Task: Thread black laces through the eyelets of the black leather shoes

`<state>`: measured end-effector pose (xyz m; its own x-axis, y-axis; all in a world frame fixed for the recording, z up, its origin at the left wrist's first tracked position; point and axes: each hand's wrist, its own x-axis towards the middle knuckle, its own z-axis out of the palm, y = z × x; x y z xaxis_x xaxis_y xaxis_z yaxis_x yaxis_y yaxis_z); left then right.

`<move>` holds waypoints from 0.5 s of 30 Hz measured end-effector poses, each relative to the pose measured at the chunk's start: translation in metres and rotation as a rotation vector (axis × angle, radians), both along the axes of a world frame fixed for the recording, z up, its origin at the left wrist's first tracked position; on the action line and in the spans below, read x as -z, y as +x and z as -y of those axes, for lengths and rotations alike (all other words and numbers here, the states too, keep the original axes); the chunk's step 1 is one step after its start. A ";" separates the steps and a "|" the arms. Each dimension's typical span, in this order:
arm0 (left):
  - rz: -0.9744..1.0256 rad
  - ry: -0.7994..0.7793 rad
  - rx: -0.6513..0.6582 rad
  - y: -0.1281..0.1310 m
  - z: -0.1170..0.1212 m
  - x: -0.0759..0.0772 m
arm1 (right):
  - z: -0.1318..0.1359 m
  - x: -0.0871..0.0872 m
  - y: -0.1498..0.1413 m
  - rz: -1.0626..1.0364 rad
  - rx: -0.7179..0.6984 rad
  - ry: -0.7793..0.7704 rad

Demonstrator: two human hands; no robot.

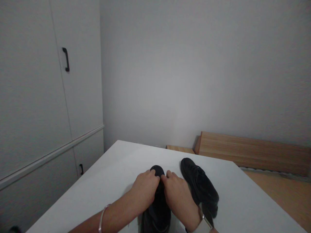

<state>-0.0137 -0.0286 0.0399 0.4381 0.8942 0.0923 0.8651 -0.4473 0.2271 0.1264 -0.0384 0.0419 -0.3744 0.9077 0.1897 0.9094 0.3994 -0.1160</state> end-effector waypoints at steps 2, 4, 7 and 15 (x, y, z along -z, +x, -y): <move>0.047 0.041 0.006 -0.003 0.000 -0.011 | -0.002 -0.005 0.003 -0.078 -0.037 0.007; 0.162 0.103 0.016 -0.007 0.000 -0.029 | -0.006 -0.013 0.008 -0.170 -0.074 0.016; 0.554 0.267 0.030 -0.013 -0.001 -0.058 | -0.010 -0.029 0.016 -0.571 -0.154 0.076; 1.157 -0.033 0.159 -0.001 -0.003 -0.066 | -0.010 -0.046 0.009 -1.135 -0.315 0.140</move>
